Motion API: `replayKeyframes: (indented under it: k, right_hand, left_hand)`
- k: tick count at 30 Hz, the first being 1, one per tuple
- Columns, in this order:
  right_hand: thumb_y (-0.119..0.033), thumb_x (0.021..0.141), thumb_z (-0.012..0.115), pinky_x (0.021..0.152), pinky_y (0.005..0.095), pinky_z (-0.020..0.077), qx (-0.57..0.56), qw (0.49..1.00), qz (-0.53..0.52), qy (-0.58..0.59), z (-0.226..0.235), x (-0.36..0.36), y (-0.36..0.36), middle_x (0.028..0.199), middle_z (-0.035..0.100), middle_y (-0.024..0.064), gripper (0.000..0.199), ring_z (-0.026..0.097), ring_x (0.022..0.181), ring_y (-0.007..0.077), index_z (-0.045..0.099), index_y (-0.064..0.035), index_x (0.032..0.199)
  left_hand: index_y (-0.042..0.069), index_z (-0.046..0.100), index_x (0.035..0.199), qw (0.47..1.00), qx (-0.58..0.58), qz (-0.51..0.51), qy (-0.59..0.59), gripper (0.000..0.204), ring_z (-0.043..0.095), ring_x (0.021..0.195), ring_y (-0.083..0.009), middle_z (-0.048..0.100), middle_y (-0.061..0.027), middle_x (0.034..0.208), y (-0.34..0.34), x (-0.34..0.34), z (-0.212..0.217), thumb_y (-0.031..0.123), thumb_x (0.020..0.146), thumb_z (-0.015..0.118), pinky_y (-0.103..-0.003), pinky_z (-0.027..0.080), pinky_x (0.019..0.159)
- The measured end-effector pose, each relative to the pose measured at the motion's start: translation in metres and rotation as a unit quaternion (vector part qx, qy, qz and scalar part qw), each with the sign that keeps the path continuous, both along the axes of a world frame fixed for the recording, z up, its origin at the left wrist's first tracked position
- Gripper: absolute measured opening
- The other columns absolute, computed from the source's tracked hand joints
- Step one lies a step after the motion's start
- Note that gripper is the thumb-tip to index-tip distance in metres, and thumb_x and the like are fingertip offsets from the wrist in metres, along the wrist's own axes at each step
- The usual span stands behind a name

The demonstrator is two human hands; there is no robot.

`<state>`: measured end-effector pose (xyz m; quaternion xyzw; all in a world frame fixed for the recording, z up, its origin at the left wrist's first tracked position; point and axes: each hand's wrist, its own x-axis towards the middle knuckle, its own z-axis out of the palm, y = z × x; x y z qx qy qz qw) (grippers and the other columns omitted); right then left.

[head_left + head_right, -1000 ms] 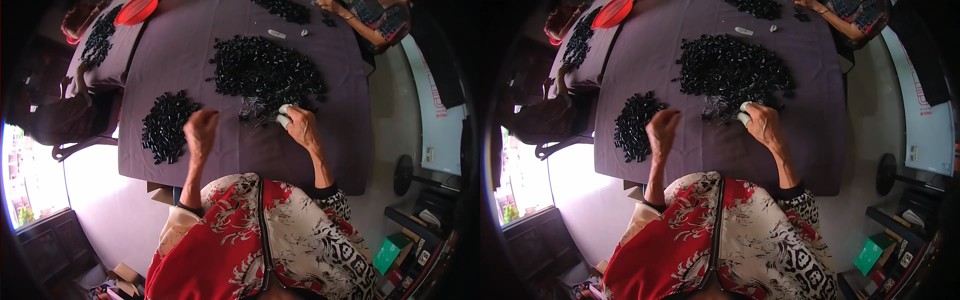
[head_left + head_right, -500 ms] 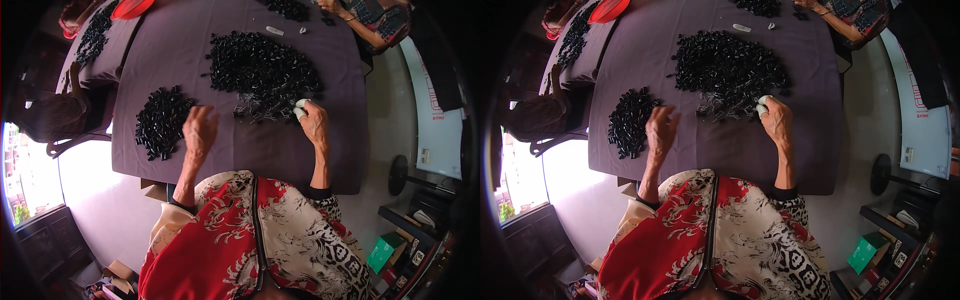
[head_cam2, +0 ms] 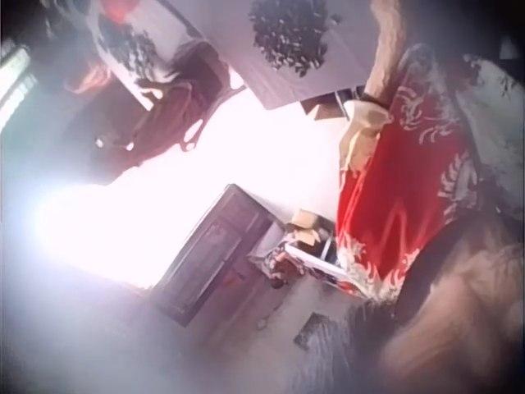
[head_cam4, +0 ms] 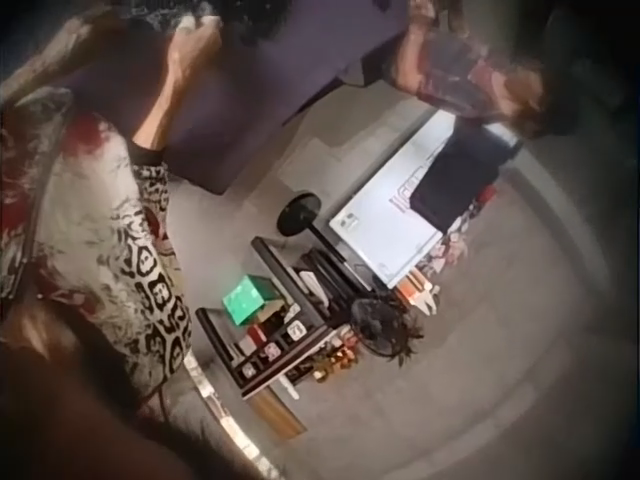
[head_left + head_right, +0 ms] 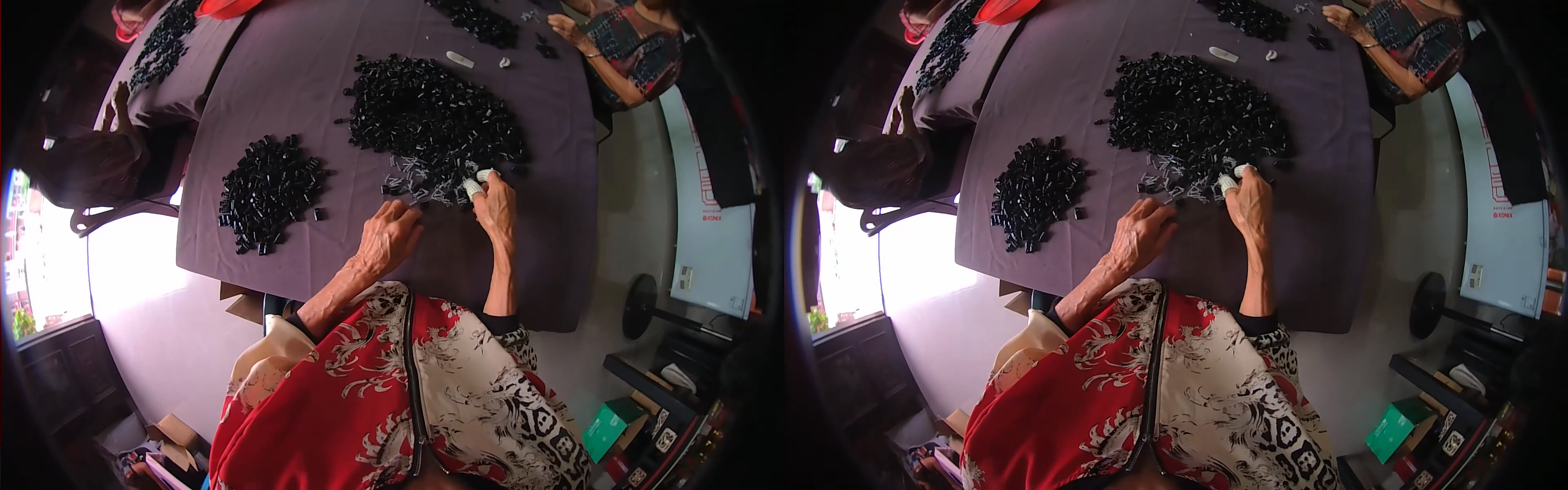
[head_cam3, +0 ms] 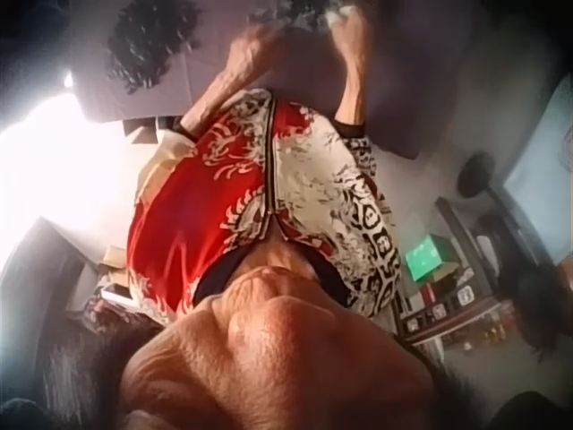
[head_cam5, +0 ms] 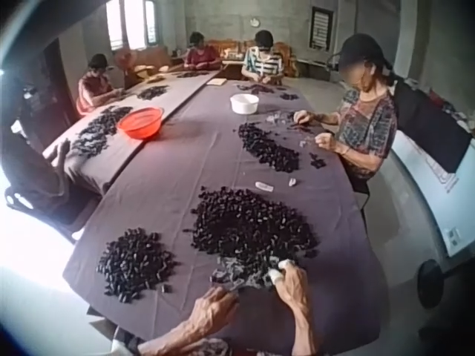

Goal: The person assembles small black plastic components by hand, fitting the pieces together and placing the completed parts into a pile on the table.

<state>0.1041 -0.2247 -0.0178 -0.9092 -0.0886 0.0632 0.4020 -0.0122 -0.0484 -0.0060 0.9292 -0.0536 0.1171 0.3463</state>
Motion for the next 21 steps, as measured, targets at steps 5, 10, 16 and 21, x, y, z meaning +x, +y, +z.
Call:
replayKeyframes:
  k: [5,10,16,21]
  right_hand:
    - [-0.008,0.076,0.06,0.055,0.0361,0.0422,-0.005,0.989,0.125,-0.078,0.019,0.003,0.029,0.069,0.057,0.0135,0.018,0.053,0.057,0.0293,0.058,0.0013,0.091]
    - [-0.008,0.072,0.062,0.065,0.037,0.0435,-0.089,0.963,0.131,-0.218,0.04,0.015,0.051,0.081,0.057,0.0135,0.019,0.055,0.075,0.03,0.059,-0.0009,0.09]
    - [-0.016,0.073,0.062,0.08,0.0409,0.0398,-0.216,0.891,0.229,-0.327,0.016,0.035,0.096,0.106,0.052,0.0088,0.024,0.048,0.099,0.0271,0.06,-0.0043,0.094]
    - [-0.008,0.071,0.059,0.083,0.0402,0.0391,-0.151,0.894,0.332,-0.26,0.022,0.019,0.089,0.107,0.051,0.0082,0.022,0.047,0.101,0.0268,0.06,-0.0034,0.092]
  left_hand:
    - [0.004,0.058,0.09,1.0,-0.021,0.003,-0.014,0.02,0.055,0.08,-0.0288,0.055,-0.0101,0.086,0.004,0.0,0.0,0.01,0.072,0.064,-0.037,0.046,0.068]
    - [0.003,0.059,0.093,0.994,-0.001,0.075,-0.08,0.023,0.053,0.085,-0.0295,0.056,-0.0112,0.092,0.02,0.009,-0.002,0.01,0.072,0.065,-0.037,0.045,0.072]
    - [0.004,0.058,0.095,0.991,0.007,0.096,-0.09,0.028,0.05,0.093,-0.0296,0.053,-0.0109,0.102,0.018,0.02,-0.009,0.01,0.07,0.066,-0.038,0.041,0.08]
    - [0.004,0.058,0.095,0.991,-0.011,0.097,-0.088,0.028,0.049,0.095,-0.0291,0.053,-0.0109,0.104,0.022,0.015,-0.016,0.009,0.069,0.067,-0.038,0.04,0.082]
